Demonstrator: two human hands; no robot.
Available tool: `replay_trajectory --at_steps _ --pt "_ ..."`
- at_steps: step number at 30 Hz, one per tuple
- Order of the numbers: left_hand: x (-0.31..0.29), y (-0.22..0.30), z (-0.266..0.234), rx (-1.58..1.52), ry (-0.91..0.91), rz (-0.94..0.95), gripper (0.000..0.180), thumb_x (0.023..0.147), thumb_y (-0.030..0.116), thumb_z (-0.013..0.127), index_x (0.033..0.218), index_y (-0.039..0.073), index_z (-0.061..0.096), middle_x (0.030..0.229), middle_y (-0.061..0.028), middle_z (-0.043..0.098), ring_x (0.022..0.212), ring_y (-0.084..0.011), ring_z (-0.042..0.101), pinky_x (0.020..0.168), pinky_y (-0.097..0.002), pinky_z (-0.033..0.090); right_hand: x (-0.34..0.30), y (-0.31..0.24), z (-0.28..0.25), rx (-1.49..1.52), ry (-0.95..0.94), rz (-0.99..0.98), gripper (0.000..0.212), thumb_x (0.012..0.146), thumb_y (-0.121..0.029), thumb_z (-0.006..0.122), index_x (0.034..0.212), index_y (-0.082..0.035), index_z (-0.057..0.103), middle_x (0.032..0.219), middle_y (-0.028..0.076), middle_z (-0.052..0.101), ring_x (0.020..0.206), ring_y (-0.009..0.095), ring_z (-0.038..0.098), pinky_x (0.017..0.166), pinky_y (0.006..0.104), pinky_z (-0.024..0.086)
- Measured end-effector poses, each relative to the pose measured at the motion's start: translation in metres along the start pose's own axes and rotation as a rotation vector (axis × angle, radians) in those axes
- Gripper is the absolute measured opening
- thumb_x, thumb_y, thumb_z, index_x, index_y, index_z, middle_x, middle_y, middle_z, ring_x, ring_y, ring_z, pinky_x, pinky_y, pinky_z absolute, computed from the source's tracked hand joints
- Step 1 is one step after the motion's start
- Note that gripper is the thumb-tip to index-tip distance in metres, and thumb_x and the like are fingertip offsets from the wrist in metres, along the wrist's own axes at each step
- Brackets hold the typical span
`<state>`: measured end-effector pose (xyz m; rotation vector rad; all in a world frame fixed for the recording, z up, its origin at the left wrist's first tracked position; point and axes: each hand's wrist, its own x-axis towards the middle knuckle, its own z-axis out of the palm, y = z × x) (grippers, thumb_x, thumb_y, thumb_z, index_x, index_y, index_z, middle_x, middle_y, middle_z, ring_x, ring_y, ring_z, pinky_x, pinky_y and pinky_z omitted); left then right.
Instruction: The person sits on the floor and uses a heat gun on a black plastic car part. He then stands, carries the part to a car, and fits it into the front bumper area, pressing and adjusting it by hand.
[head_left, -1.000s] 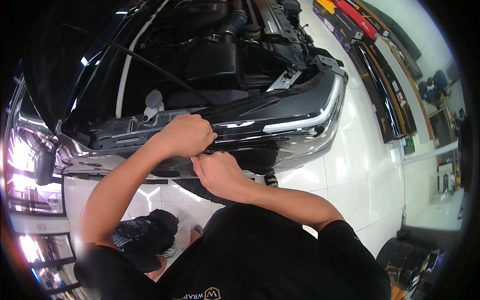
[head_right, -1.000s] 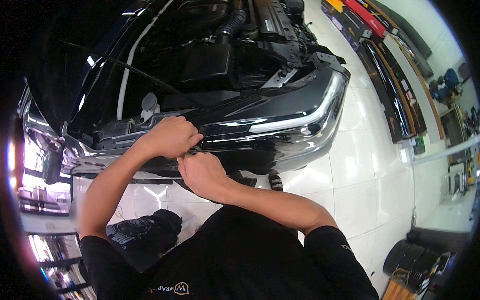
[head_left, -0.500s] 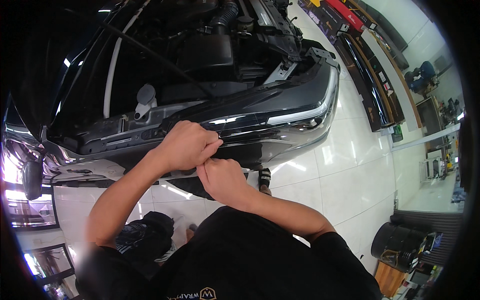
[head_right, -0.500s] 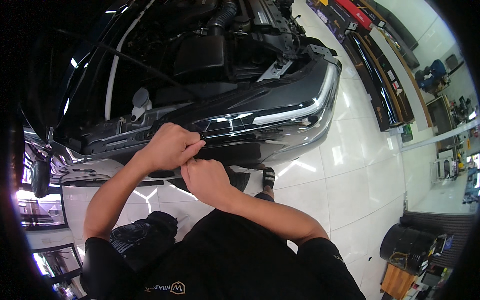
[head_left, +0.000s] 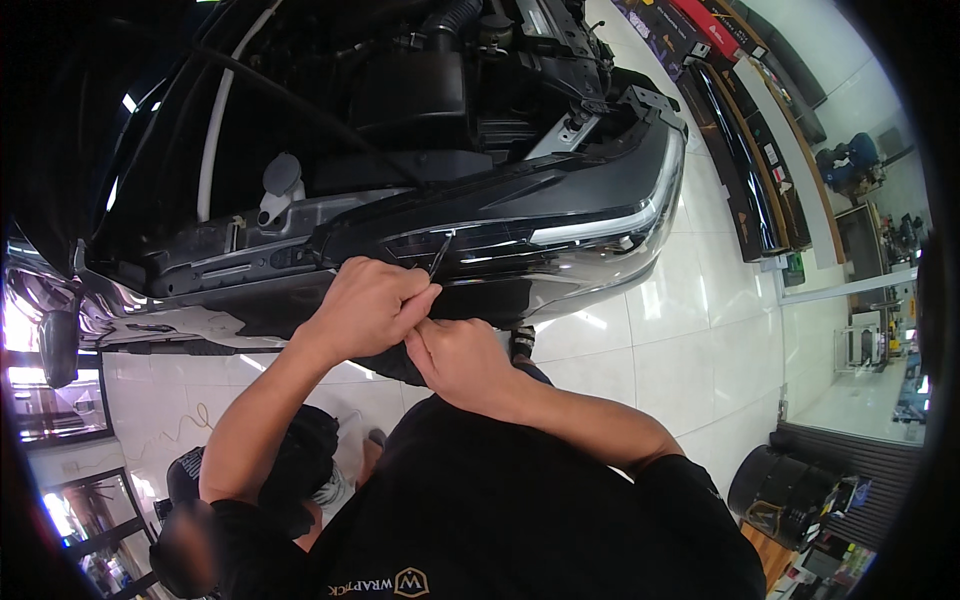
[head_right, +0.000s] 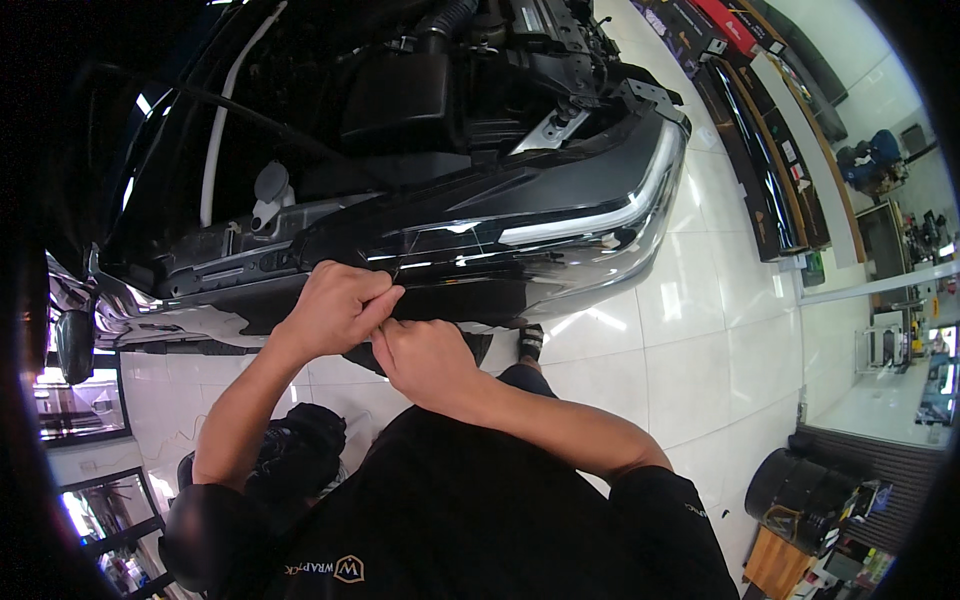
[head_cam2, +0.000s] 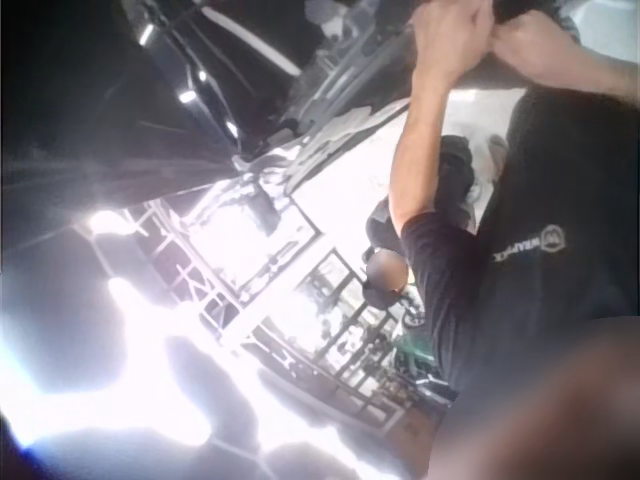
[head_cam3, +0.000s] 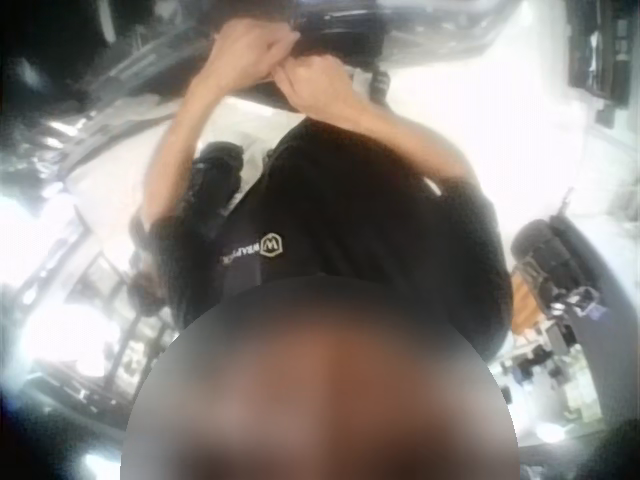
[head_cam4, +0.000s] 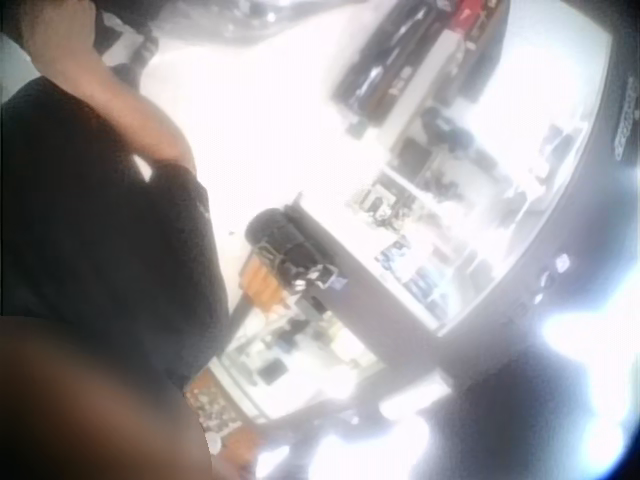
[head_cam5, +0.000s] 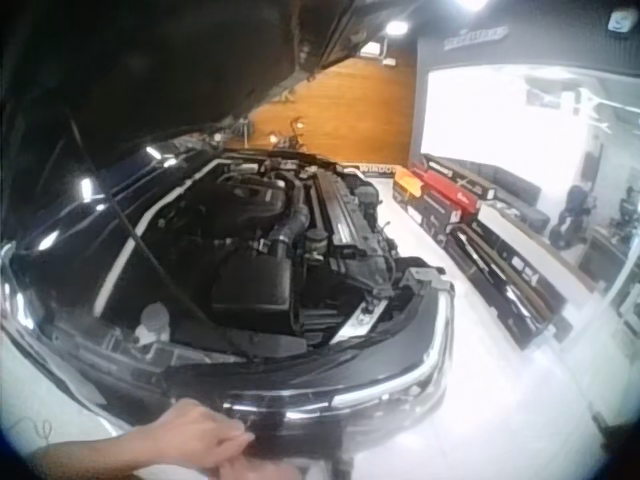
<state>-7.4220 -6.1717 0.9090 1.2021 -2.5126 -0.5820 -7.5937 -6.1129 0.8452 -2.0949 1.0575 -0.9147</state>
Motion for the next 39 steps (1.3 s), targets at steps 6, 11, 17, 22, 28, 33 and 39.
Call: replay_trajectory --at_steps 6,11,17,22,28,33,39 --pt "-0.006 0.004 0.009 0.024 0.083 0.031 0.033 0.097 0.025 0.065 0.070 0.006 0.060 0.063 -0.0121 0.061 0.063 -0.0361 0.063 0.058 -0.0457 0.046 0.004 0.000 -0.019 -0.167 -0.203 -0.004 0.029 0.104 -0.021 0.056 0.086 -0.001 0.068 0.068 0.019 0.068 0.066 0.038 0.069 0.060 0.0479 0.055" --pt "-0.008 0.007 0.010 0.078 0.100 0.036 0.031 0.096 0.023 0.067 0.071 0.006 0.060 0.064 -0.0114 0.062 0.063 -0.0345 0.064 0.058 -0.0445 0.046 0.005 0.000 -0.071 -0.078 -0.442 0.175 0.048 0.106 -0.035 0.053 0.080 0.001 0.073 0.069 0.018 0.071 0.063 0.037 0.071 0.067 0.0461 0.057" --pt "-0.011 0.012 0.016 0.113 0.147 0.041 0.029 0.095 0.021 0.068 0.071 0.006 0.059 0.065 -0.0115 0.061 0.064 -0.0328 0.065 0.059 -0.0442 0.048 0.037 0.001 -0.092 0.257 -0.151 0.627 0.061 0.107 -0.046 0.053 0.076 0.004 0.073 0.057 0.011 0.065 0.053 0.023 0.067 0.059 0.0351 0.055" --pt "-0.014 0.010 0.019 0.168 0.167 0.095 0.025 0.093 0.019 0.068 0.074 0.006 0.060 0.066 -0.0105 0.062 0.064 -0.0312 0.065 0.061 -0.0429 0.050 0.063 0.005 -0.065 0.365 -0.078 0.668 0.058 0.106 -0.041 0.058 0.074 0.007 0.071 0.054 0.009 0.060 0.045 0.015 0.059 0.047 0.0295 0.048" --pt "-0.014 0.008 0.018 0.197 0.144 0.114 0.022 0.093 0.019 0.069 0.076 0.007 0.061 0.067 -0.0089 0.061 0.064 -0.0300 0.065 0.061 -0.0424 0.050 0.054 0.025 -0.043 0.485 0.011 0.597 0.046 0.101 -0.029 0.060 0.071 0.005 0.071 0.055 0.011 0.060 0.049 0.017 0.056 0.055 0.0343 0.047" --pt "-0.012 0.006 0.012 0.180 0.070 0.125 0.022 0.093 0.021 0.070 0.078 0.007 0.063 0.068 -0.0087 0.061 0.068 -0.0292 0.066 0.062 -0.0422 0.050 0.046 0.035 -0.037 0.493 0.052 0.425 0.042 0.101 -0.024 0.061 0.070 0.004 0.070 0.055 0.009 0.059 0.053 0.014 0.051 0.057 0.0329 0.043" --pt "-0.010 0.006 0.006 0.204 0.004 0.173 0.017 0.091 0.019 0.073 0.081 0.007 0.064 0.071 -0.0069 0.062 0.071 -0.0279 0.067 0.064 -0.0420 0.050 0.040 0.040 -0.034 0.591 0.037 0.339 0.040 0.102 -0.019 0.063 0.067 0.001 0.069 0.054 0.000 0.051 0.054 0.006 0.042 0.052 0.0294 0.035"
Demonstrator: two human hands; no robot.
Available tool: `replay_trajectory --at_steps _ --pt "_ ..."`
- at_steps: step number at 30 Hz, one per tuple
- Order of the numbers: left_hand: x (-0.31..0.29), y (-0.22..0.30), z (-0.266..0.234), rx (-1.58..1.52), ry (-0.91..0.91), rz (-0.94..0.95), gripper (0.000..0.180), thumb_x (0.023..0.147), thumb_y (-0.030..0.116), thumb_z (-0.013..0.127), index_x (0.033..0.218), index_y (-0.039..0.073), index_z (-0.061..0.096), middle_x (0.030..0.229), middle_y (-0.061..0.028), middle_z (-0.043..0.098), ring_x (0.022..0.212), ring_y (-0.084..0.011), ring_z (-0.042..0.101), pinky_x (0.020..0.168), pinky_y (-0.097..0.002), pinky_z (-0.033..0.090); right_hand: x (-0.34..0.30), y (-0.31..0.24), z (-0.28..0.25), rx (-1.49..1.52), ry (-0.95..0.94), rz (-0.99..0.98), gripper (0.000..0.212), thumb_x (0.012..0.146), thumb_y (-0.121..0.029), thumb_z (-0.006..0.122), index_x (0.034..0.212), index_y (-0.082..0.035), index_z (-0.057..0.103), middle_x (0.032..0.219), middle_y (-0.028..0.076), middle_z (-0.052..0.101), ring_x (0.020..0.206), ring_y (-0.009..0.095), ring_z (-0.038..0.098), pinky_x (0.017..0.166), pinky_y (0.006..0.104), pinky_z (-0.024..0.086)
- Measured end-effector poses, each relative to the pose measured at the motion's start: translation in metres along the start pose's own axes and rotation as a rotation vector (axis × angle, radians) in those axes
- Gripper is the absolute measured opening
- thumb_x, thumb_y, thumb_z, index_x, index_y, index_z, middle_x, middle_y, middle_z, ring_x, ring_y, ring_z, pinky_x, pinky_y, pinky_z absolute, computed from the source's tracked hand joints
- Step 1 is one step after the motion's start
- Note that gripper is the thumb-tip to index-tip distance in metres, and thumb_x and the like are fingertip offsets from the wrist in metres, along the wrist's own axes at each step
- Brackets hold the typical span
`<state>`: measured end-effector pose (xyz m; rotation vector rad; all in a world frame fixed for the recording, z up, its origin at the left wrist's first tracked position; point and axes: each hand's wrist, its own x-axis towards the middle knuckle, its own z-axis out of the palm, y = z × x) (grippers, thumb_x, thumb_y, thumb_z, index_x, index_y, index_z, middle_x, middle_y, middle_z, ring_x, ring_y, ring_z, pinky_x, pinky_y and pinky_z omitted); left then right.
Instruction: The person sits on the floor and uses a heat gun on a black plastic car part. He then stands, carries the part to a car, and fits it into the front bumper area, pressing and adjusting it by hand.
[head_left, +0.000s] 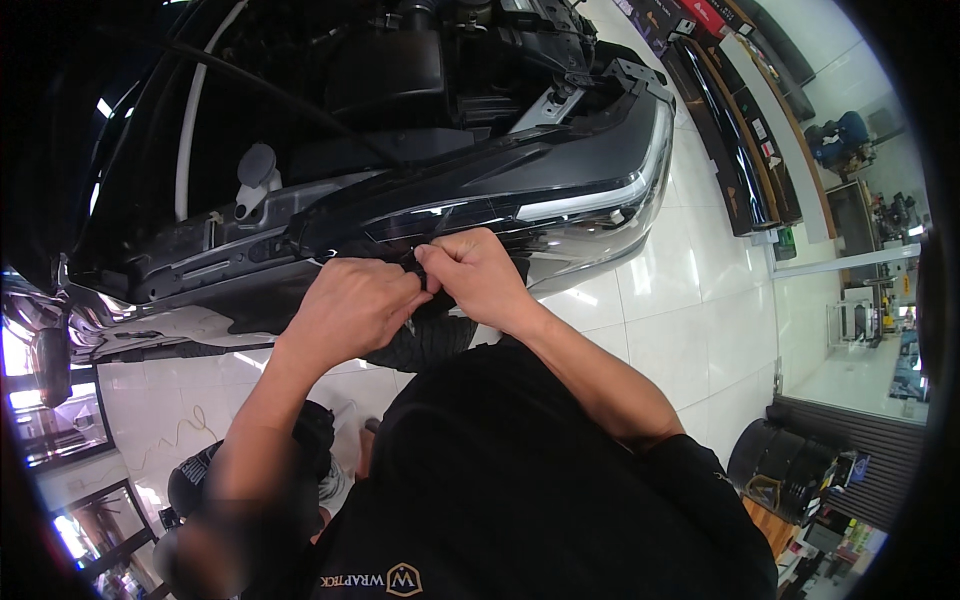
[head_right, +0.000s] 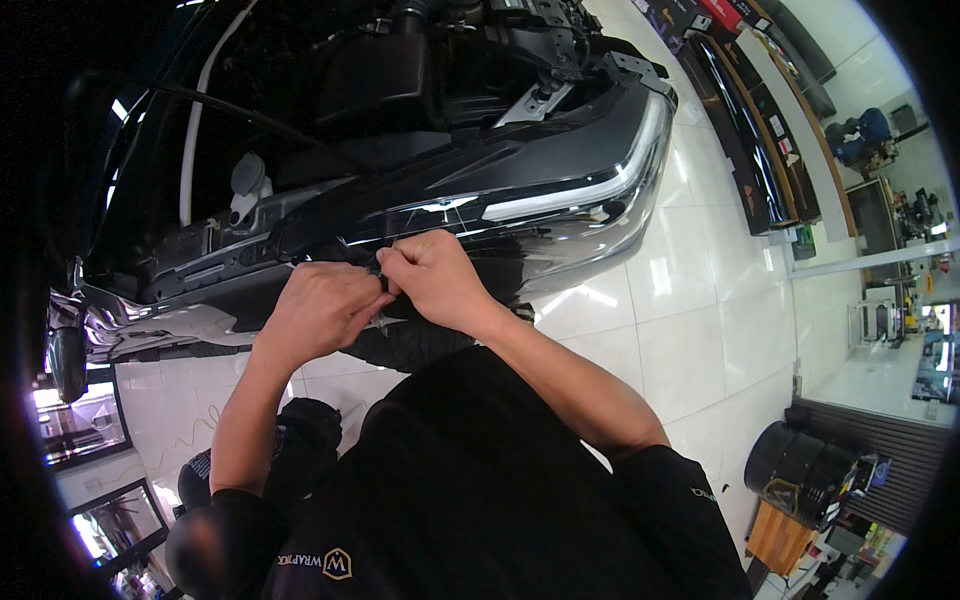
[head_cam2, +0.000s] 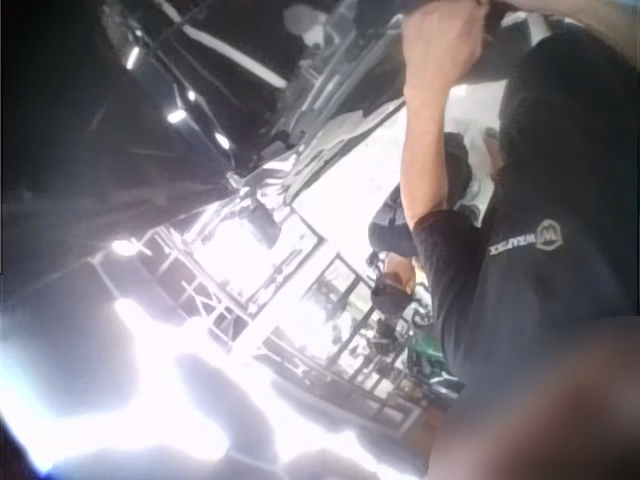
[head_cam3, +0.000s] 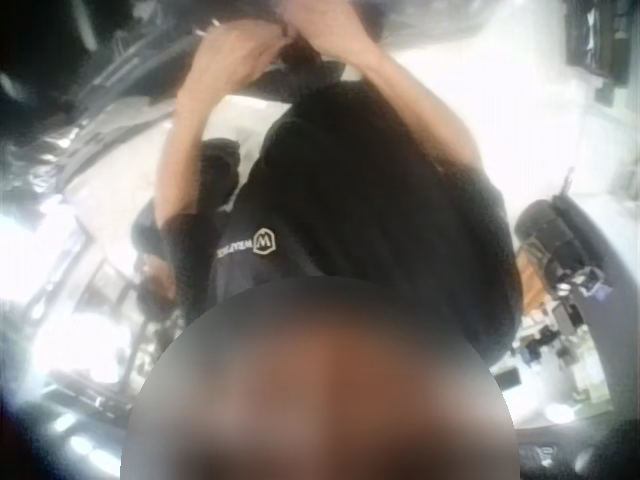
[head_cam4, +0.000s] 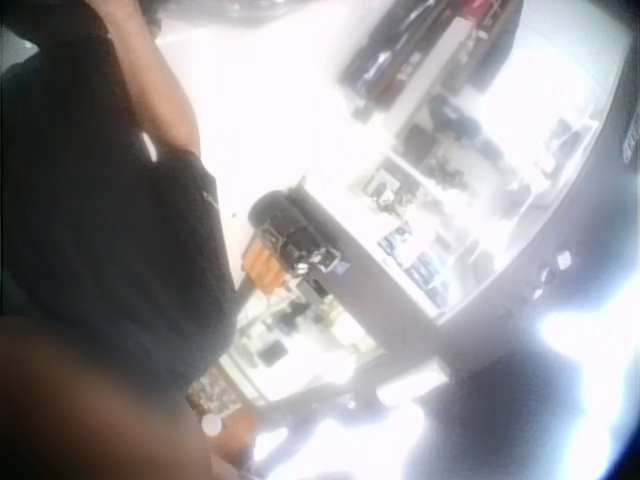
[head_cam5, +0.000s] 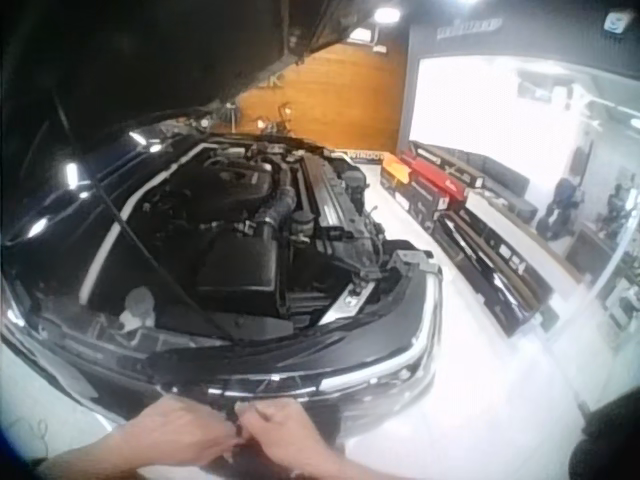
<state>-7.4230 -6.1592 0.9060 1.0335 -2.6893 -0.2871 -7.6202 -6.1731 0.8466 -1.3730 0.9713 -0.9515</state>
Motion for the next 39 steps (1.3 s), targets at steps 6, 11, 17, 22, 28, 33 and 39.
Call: replay_trajectory --at_steps 6,11,17,22,28,33,39 --pt "0.000 0.002 -0.001 0.074 -0.002 0.027 0.019 0.089 0.019 0.074 0.079 0.006 0.064 0.070 -0.0063 0.062 0.070 -0.0274 0.066 0.063 -0.0418 0.050 -0.002 0.003 0.002 0.007 0.021 -0.084 0.043 0.102 -0.019 0.062 0.063 0.000 0.064 0.052 -0.001 0.047 0.051 0.005 0.041 0.049 0.0292 0.033" --pt "-0.001 0.006 -0.001 0.099 -0.020 0.004 0.023 0.090 0.021 0.074 0.078 0.006 0.063 0.069 -0.0070 0.061 0.070 -0.0277 0.066 0.063 -0.0421 0.050 -0.004 -0.002 -0.004 -0.015 -0.034 -0.042 0.038 0.100 -0.017 0.064 0.068 0.003 0.065 0.055 0.006 0.054 0.052 0.009 0.047 0.051 0.0316 0.038" --pt "0.002 0.007 -0.002 0.006 -0.040 -0.105 0.028 0.092 0.026 0.074 0.078 0.004 0.063 0.070 -0.0111 0.063 0.071 -0.0328 0.067 0.065 -0.0452 0.051 -0.003 0.002 -0.011 -0.029 -0.085 -0.075 0.034 0.098 -0.016 0.065 0.072 0.006 0.067 0.057 0.010 0.058 0.052 0.011 0.050 0.053 0.0331 0.042" --pt "-0.002 0.014 -0.037 0.121 -0.205 -0.509 0.046 0.101 0.041 0.065 0.076 0.002 0.068 0.068 -0.0176 0.064 0.068 -0.0397 0.065 0.068 -0.0479 0.052 -0.003 0.003 -0.009 0.026 -0.088 -0.060 0.035 0.099 -0.017 0.064 0.072 0.006 0.067 0.056 0.010 0.058 0.052 0.011 0.048 0.053 0.0335 0.042" --pt "0.061 0.005 -0.044 0.096 -0.079 -0.476 0.056 0.103 0.046 0.060 0.074 0.000 0.072 0.065 -0.0199 0.064 0.069 -0.0390 0.068 0.067 -0.0477 0.052 -0.003 0.010 0.003 0.097 -0.004 -0.071 0.037 0.099 -0.018 0.064 0.072 0.006 0.067 0.056 0.011 0.058 0.050 0.015 0.050 0.052 0.0362 0.041" --pt "0.114 0.011 -0.024 0.254 -0.266 -0.357 0.055 0.100 0.047 0.066 0.068 0.003 0.075 0.060 -0.0157 0.065 0.060 -0.0319 0.068 0.068 -0.0395 0.055 -0.006 0.014 0.019 0.154 0.126 -0.113 0.030 0.096 -0.015 0.066 0.075 0.006 0.068 0.057 0.014 0.059 0.049 0.020 0.055 0.051 0.0372 0.041" --pt "0.109 0.012 -0.019 0.287 -0.284 -0.318 0.047 0.096 0.040 0.072 0.068 0.003 0.076 0.058 -0.0130 0.065 0.056 -0.0295 0.066 0.068 -0.0389 0.055 -0.010 0.015 0.032 0.218 0.224 -0.114 0.029 0.097 -0.013 0.069 0.074 0.004 0.067 0.057 0.009 0.059 0.052 0.014 0.053 0.051 0.0332 0.040"
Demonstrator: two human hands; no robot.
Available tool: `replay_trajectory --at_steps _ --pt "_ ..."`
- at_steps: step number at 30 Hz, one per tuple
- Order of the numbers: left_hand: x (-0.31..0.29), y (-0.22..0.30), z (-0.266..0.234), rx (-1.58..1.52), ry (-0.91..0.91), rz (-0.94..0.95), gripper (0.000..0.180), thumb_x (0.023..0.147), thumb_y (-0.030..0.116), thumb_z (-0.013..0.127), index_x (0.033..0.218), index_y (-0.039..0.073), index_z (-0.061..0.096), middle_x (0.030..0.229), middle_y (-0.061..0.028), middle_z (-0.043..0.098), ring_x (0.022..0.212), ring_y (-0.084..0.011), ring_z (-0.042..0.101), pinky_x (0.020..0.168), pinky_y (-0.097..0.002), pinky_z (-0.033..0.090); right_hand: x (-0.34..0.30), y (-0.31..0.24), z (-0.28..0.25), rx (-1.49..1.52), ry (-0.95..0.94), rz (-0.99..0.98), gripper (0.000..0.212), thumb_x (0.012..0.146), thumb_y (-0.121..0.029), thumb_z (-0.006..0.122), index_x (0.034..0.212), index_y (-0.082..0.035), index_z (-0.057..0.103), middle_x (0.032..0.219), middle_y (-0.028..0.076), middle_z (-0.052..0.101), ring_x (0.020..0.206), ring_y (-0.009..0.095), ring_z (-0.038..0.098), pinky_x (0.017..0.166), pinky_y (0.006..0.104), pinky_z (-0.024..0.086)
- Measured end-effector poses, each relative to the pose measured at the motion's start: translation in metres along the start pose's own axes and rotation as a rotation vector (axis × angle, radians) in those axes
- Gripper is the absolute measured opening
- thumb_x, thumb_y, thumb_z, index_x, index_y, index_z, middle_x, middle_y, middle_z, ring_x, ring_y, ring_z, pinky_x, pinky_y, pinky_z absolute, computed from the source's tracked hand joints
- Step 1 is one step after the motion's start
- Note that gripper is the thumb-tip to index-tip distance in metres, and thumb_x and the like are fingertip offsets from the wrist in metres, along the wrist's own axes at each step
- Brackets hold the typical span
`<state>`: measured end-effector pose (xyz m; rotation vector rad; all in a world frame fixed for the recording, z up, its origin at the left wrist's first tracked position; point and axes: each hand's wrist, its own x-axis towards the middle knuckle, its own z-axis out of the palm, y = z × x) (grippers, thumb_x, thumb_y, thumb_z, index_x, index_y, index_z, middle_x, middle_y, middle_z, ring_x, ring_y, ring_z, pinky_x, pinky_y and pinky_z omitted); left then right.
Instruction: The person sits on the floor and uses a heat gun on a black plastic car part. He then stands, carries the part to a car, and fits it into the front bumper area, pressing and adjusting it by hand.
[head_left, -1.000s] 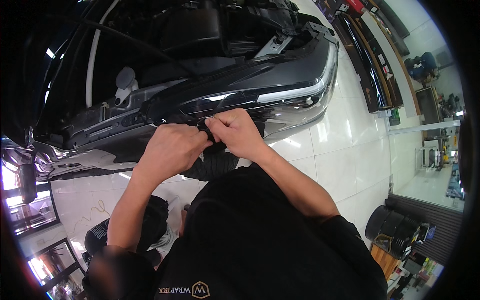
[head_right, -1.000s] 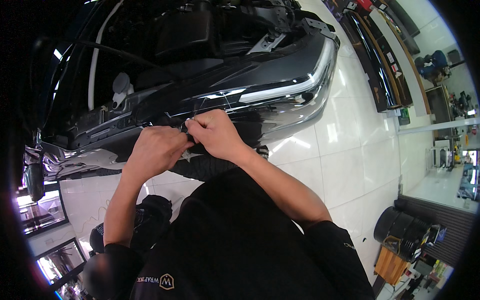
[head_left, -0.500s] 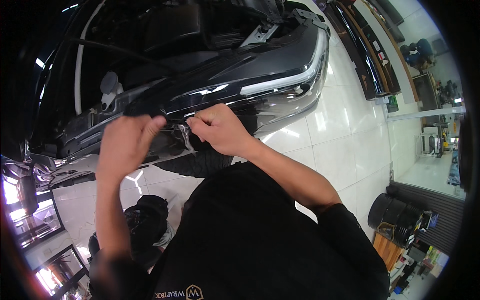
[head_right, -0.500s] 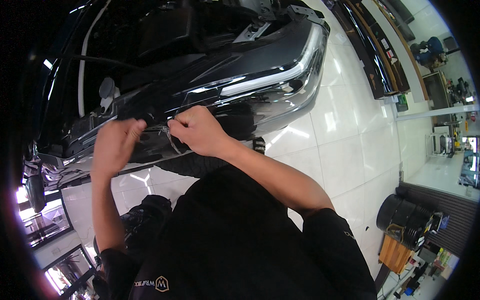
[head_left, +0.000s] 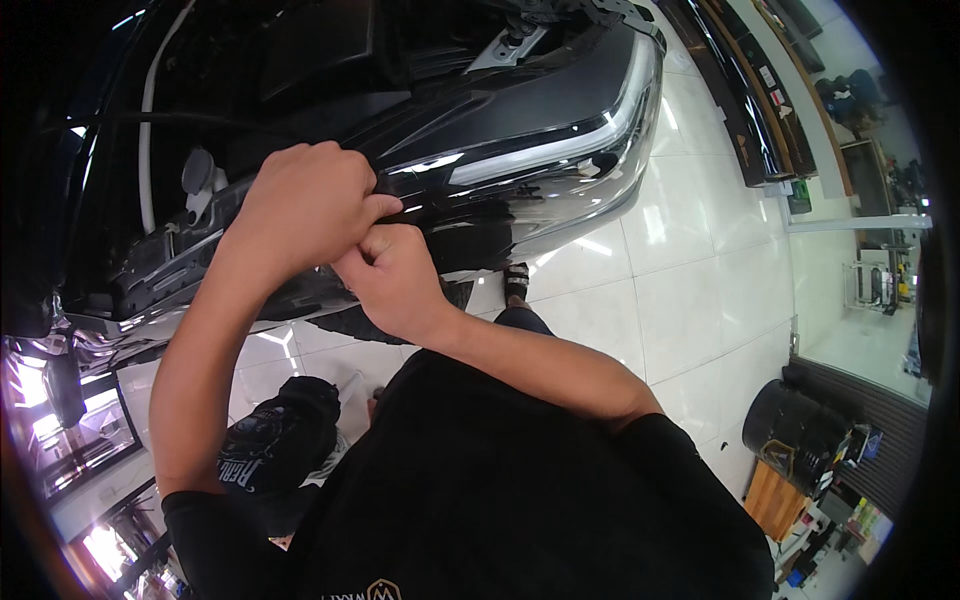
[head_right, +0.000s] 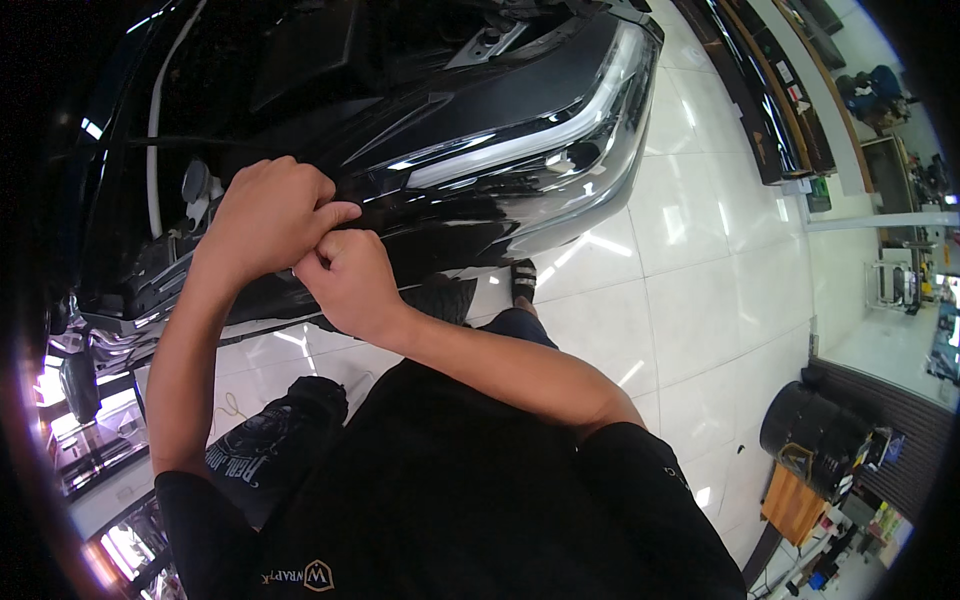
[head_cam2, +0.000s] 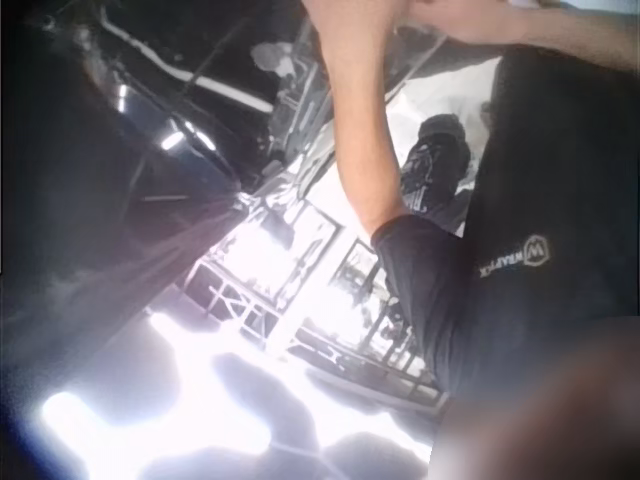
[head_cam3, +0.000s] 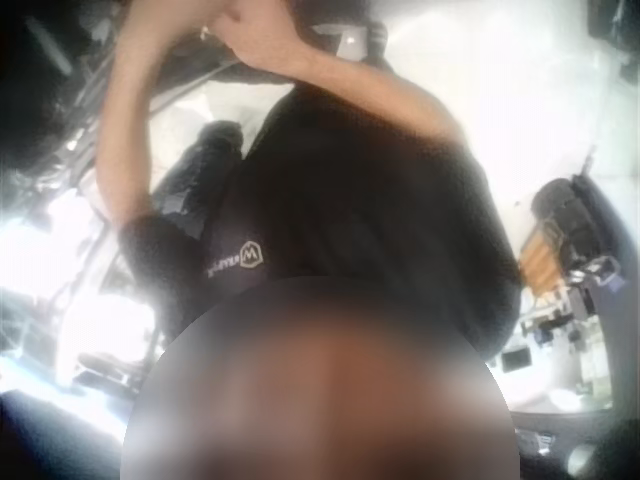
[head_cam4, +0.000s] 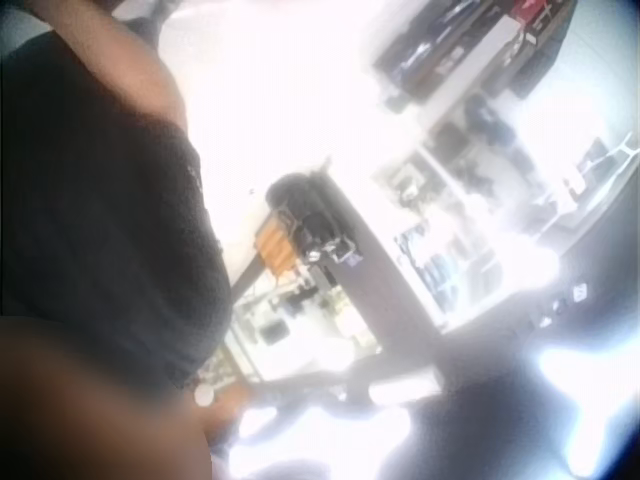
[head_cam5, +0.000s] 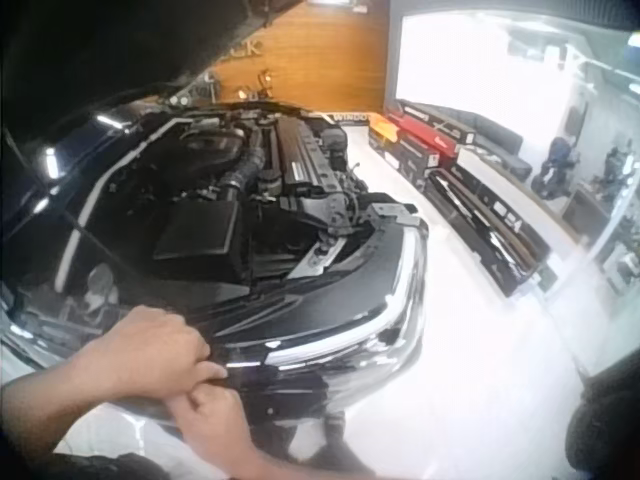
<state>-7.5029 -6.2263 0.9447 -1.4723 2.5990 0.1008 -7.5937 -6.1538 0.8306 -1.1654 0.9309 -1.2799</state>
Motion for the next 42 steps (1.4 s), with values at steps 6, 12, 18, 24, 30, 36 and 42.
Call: replay_trajectory --at_steps 6,12,18,24,30,36,42 --pt "-0.013 -0.009 0.017 -0.298 0.115 0.050 0.036 0.094 0.024 0.070 0.066 0.001 0.067 0.057 -0.0136 0.058 0.050 -0.0306 0.055 0.059 -0.0403 0.046 -0.005 0.004 -0.001 -0.099 0.061 -0.083 0.029 0.092 -0.014 0.071 0.073 0.007 0.068 0.058 0.020 0.060 0.049 0.032 0.060 0.050 0.0402 0.041" --pt "-0.024 -0.010 0.029 -0.387 0.180 0.079 0.034 0.092 0.019 0.070 0.065 0.001 0.062 0.055 -0.0134 0.055 0.049 -0.0289 0.052 0.053 -0.0383 0.039 -0.008 0.006 -0.009 -0.154 0.001 -0.144 0.030 0.092 -0.016 0.072 0.070 0.005 0.069 0.058 0.020 0.061 0.050 0.034 0.062 0.050 0.0414 0.044" --pt "-0.035 -0.007 0.043 -0.433 0.321 0.101 0.033 0.091 0.016 0.071 0.065 0.001 0.060 0.056 -0.0114 0.055 0.048 -0.0270 0.049 0.051 -0.0379 0.037 -0.013 0.011 -0.009 -0.276 0.045 -0.246 0.024 0.088 -0.013 0.073 0.069 0.002 0.069 0.060 0.018 0.063 0.053 0.035 0.064 0.051 0.0407 0.047" --pt "-0.042 -0.005 0.053 -0.511 0.344 0.078 0.032 0.090 0.013 0.072 0.065 0.001 0.057 0.057 -0.0117 0.053 0.050 -0.0291 0.049 0.050 -0.0377 0.037 -0.017 0.019 -0.008 -0.338 0.078 -0.342 0.016 0.085 -0.011 0.074 0.073 0.000 0.069 0.067 0.017 0.067 0.057 0.035 0.066 0.052 0.0393 0.049" --pt "-0.042 -0.003 0.055 -0.512 0.405 0.133 0.033 0.092 0.012 0.072 0.065 0.000 0.057 0.058 -0.0121 0.053 0.049 -0.0270 0.048 0.050 -0.0367 0.036 -0.025 0.001 -0.028 -0.449 -0.065 -0.265 0.018 0.089 -0.012 0.072 0.075 -0.001 0.068 0.067 0.015 0.066 0.059 0.034 0.066 0.054 0.0402 0.049" --pt "-0.039 -0.013 0.043 -0.545 0.338 0.081 0.033 0.094 0.015 0.071 0.069 -0.002 0.059 0.061 -0.0137 0.055 0.051 -0.0283 0.049 0.053 -0.0379 0.038 -0.026 -0.034 -0.059 -0.461 -0.063 -0.092 0.027 0.094 -0.017 0.069 0.074 0.000 0.064 0.064 0.017 0.061 0.057 0.037 0.062 0.054 0.0413 0.046" --pt "-0.035 -0.017 0.035 -0.589 0.210 -0.055 0.041 0.098 0.023 0.070 0.070 -0.002 0.055 0.057 -0.0044 0.042 0.056 -0.0100 0.038 0.054 -0.0326 0.031 -0.016 -0.031 -0.069 -0.418 0.004 -0.099 0.030 0.095 -0.020 0.068 0.072 0.000 0.065 0.060 0.017 0.060 0.053 0.036 0.060 0.053 0.0415 0.044"
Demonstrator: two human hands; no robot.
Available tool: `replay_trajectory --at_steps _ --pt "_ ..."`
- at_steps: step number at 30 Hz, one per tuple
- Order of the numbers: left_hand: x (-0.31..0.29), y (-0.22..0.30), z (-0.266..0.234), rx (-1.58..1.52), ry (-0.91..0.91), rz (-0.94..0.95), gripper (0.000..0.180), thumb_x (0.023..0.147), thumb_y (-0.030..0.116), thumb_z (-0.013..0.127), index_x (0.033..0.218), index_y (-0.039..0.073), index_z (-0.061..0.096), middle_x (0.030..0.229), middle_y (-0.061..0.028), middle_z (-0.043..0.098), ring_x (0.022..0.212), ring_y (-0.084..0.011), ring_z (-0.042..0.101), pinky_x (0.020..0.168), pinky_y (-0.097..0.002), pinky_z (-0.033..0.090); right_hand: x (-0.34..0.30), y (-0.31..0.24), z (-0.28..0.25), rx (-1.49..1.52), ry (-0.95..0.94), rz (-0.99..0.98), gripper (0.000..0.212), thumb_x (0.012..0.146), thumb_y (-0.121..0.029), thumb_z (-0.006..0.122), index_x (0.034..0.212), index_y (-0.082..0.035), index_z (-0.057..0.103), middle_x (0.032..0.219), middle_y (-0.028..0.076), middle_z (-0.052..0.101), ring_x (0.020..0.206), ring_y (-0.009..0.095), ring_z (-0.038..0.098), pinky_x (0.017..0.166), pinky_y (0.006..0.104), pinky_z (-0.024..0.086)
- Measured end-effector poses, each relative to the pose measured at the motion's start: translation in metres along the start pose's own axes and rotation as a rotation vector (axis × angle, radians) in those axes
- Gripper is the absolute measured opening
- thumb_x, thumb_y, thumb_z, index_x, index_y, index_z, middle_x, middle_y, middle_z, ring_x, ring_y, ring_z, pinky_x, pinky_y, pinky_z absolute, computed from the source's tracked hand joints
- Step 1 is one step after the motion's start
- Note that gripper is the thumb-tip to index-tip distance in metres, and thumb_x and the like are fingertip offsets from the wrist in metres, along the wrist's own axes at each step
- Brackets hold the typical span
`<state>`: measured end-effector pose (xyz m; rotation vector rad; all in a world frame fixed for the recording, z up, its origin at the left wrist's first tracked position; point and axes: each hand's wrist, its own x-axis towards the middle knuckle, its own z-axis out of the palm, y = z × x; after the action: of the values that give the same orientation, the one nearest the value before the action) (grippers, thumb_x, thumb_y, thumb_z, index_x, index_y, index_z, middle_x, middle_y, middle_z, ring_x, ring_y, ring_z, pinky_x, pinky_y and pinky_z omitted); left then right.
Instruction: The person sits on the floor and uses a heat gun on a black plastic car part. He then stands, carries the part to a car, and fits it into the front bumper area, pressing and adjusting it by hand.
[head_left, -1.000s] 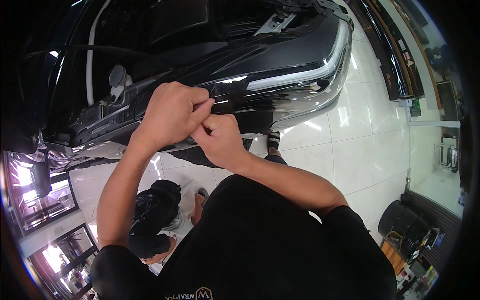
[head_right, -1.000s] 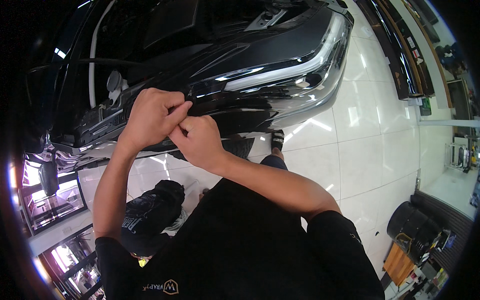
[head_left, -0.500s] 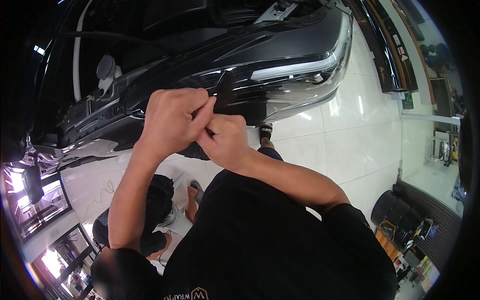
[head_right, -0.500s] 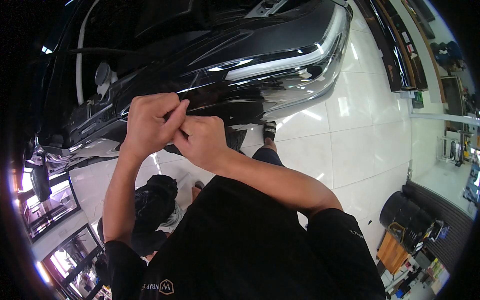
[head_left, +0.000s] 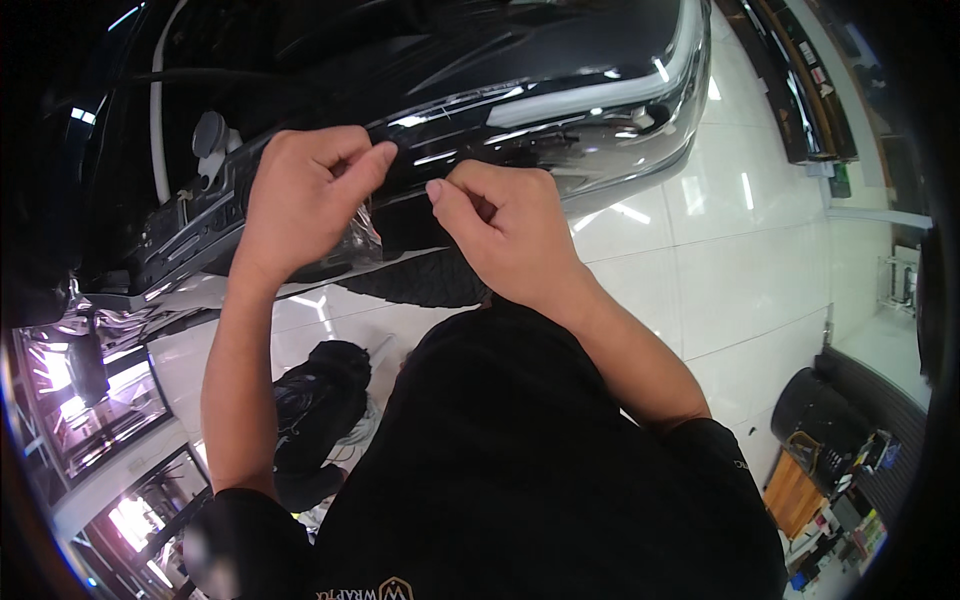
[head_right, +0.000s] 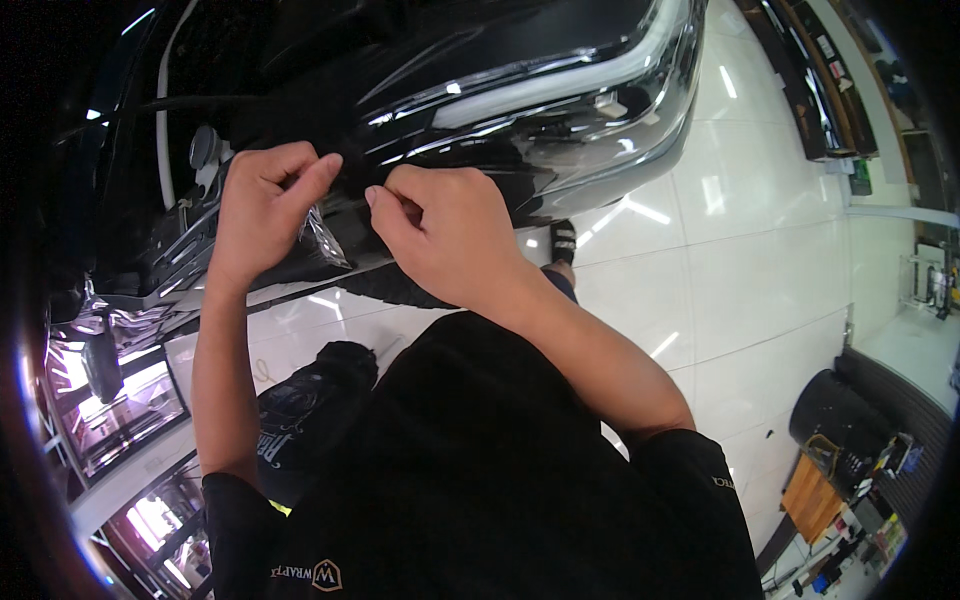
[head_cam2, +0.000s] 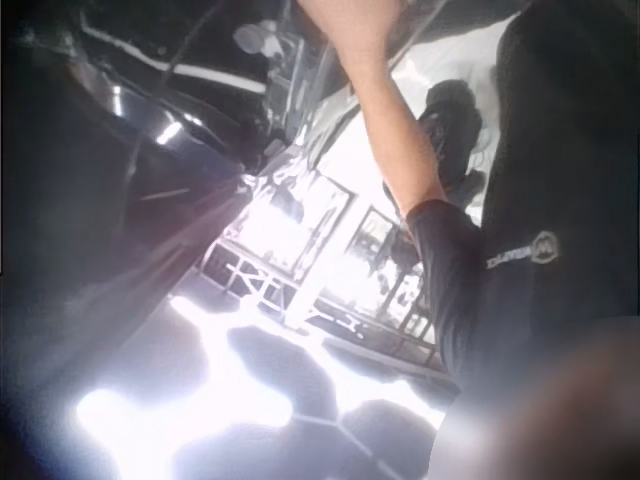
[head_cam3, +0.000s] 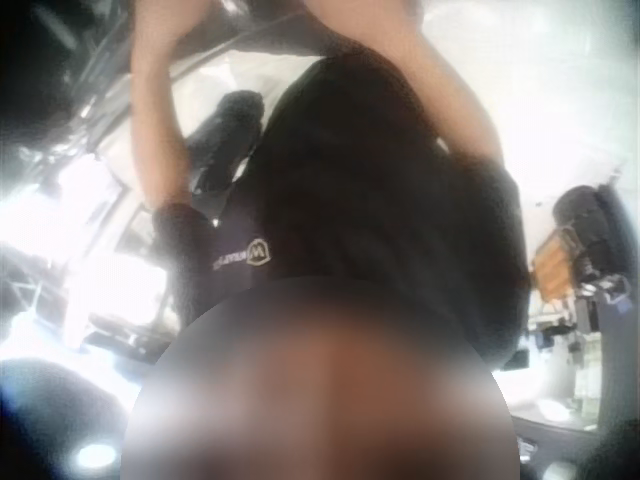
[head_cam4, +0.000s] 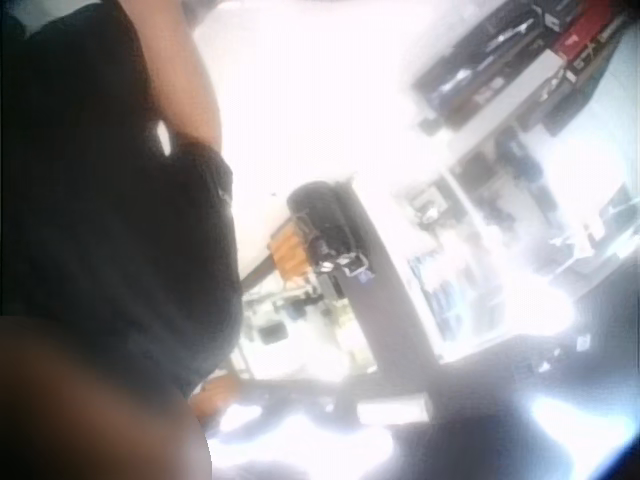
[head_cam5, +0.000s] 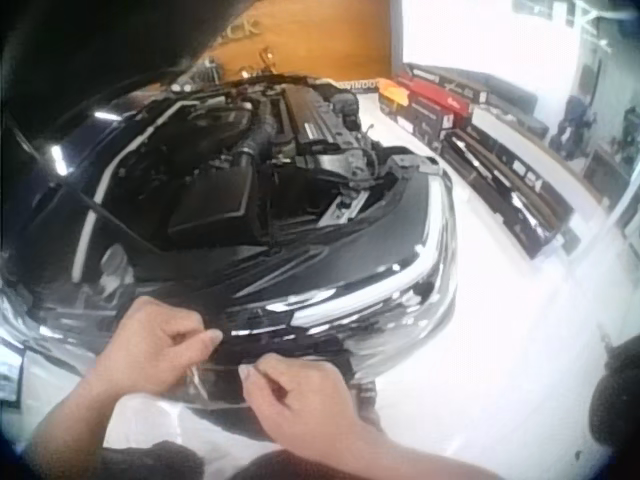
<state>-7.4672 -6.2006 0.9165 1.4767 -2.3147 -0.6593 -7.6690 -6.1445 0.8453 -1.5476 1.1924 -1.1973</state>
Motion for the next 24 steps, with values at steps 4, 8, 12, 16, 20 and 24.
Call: replay_trajectory --at_steps 4,8,12,16,20,24 --pt "0.006 0.003 -0.004 0.067 -0.014 -0.048 0.042 0.099 0.023 0.070 0.068 0.000 0.052 0.058 0.0007 0.040 0.057 -0.0076 0.035 0.054 -0.0319 0.028 -0.011 0.012 0.010 0.130 0.042 0.007 0.030 0.095 -0.019 0.067 0.072 0.000 0.065 0.061 0.017 0.061 0.052 0.034 0.059 0.053 0.0408 0.044" --pt "0.011 0.004 -0.007 0.083 -0.051 -0.059 0.042 0.100 0.022 0.069 0.069 0.000 0.052 0.059 0.0017 0.041 0.058 -0.0065 0.034 0.054 -0.0313 0.027 -0.027 0.023 0.025 0.225 0.053 0.072 0.029 0.095 -0.018 0.067 0.073 0.000 0.065 0.061 0.017 0.061 0.053 0.035 0.059 0.054 0.0410 0.045" --pt "0.008 0.003 -0.006 0.081 -0.065 -0.005 0.042 0.101 0.022 0.069 0.070 0.000 0.053 0.059 0.0016 0.041 0.058 -0.0064 0.034 0.054 -0.0311 0.027 -0.032 0.022 0.036 0.221 0.086 0.095 0.026 0.097 -0.015 0.068 0.078 0.002 0.065 0.056 0.009 0.053 0.051 0.011 0.045 0.050 0.0323 0.038" --pt "0.003 0.001 -0.001 0.049 -0.047 0.068 0.041 0.100 0.023 0.069 0.071 -0.001 0.053 0.060 0.0003 0.040 0.059 -0.0073 0.034 0.055 -0.0318 0.028 -0.023 0.012 0.030 0.072 0.223 0.075 0.016 0.093 -0.015 0.069 0.085 -0.001 0.069 0.064 0.017 0.063 0.058 0.037 0.064 0.058 0.0414 0.050" --pt "0.005 -0.006 0.000 -0.036 -0.013 0.088 0.038 0.097 0.023 0.070 0.072 -0.003 0.058 0.056 -0.0064 0.041 0.055 -0.0114 0.036 0.053 -0.0334 0.031 -0.006 0.007 0.020 -0.101 0.336 -0.127 0.054 0.094 -0.011 0.064 0.145 0.002 0.055 0.065 0.012 0.062 0.054 0.020 0.062 0.057 0.0345 0.049" --pt "0.010 -0.012 -0.006 -0.032 -0.090 0.100 0.039 0.100 0.024 0.068 0.073 -0.001 0.054 0.061 -0.0022 0.042 0.058 -0.0091 0.037 0.054 -0.0318 0.031 -0.001 0.003 0.041 -0.313 0.100 -0.042 0.085 0.085 -0.009 0.061 0.161 0.007 0.026 0.072 0.016 0.069 0.064 0.040 0.068 0.067 0.0475 0.055"
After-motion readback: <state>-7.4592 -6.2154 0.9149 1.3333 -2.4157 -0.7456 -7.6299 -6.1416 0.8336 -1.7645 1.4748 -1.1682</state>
